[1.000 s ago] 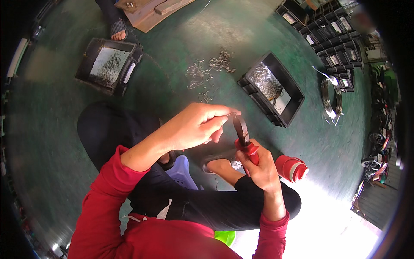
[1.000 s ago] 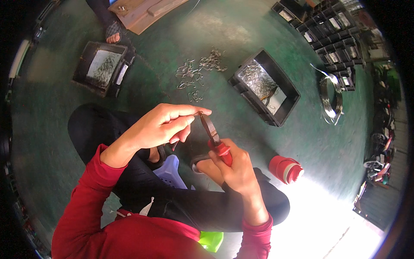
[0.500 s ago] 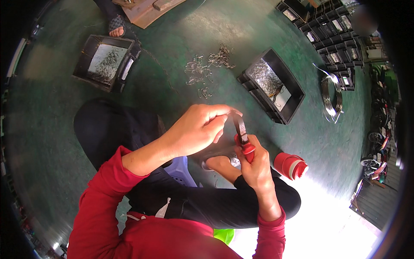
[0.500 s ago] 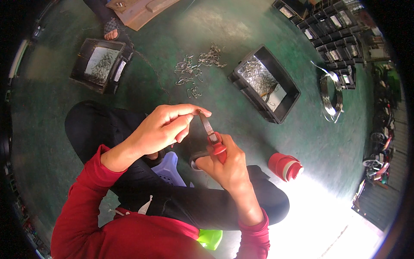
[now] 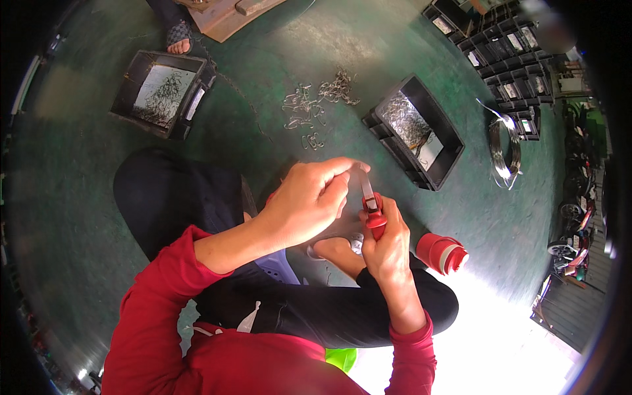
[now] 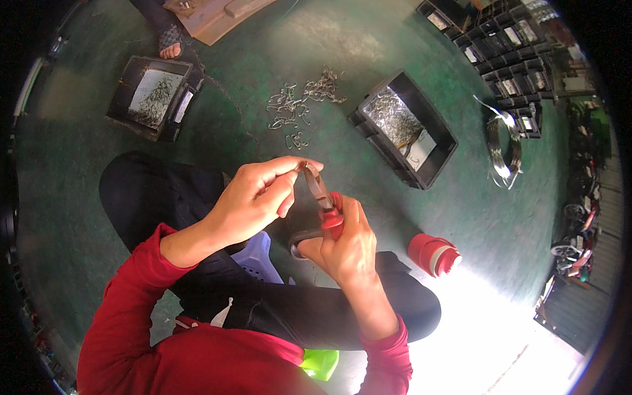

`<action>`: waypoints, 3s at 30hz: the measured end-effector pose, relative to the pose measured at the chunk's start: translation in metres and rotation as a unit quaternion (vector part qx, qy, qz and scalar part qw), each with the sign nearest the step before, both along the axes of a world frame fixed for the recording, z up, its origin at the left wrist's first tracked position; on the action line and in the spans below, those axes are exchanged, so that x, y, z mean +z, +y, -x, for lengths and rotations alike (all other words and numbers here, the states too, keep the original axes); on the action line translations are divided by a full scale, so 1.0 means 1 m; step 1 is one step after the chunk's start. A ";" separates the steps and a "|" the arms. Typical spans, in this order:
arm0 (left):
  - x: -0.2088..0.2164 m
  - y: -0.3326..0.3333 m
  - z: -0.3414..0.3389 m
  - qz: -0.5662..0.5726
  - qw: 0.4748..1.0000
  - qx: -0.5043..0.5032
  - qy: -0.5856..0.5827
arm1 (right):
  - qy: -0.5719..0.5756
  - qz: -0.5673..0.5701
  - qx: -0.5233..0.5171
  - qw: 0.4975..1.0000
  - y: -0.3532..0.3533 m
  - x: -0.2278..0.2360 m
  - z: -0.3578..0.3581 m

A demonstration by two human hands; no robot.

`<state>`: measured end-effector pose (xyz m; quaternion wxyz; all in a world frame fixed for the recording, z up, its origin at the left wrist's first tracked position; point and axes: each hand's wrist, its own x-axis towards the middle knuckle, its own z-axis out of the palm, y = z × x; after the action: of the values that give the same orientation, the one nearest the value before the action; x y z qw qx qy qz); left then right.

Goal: The person sits on the floor and repeatedly picks up small metal wire pieces, bends them into loops using red-handled pliers, and places them into a black bin. The process is continuous and repetitive, with the person handling each piece individually.

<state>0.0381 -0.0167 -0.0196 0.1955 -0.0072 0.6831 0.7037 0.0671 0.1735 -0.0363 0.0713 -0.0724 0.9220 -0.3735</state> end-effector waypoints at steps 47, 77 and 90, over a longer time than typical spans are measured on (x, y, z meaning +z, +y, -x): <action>-0.001 -0.025 0.031 -0.115 0.993 -0.009 -0.034 | -0.231 0.161 0.043 0.958 0.027 0.036 0.004; -0.002 -0.014 0.019 -0.219 0.964 -0.053 -0.144 | -0.174 0.111 0.040 0.978 0.017 0.034 0.006; -0.005 -0.011 0.016 -0.051 0.999 0.000 -0.013 | -0.160 0.104 0.018 0.981 0.027 0.012 0.004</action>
<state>0.0223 -0.0274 -0.0243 0.2043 -0.0061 0.6439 0.7373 0.0634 0.2002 -0.0239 0.2165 -0.0356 0.8533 -0.4731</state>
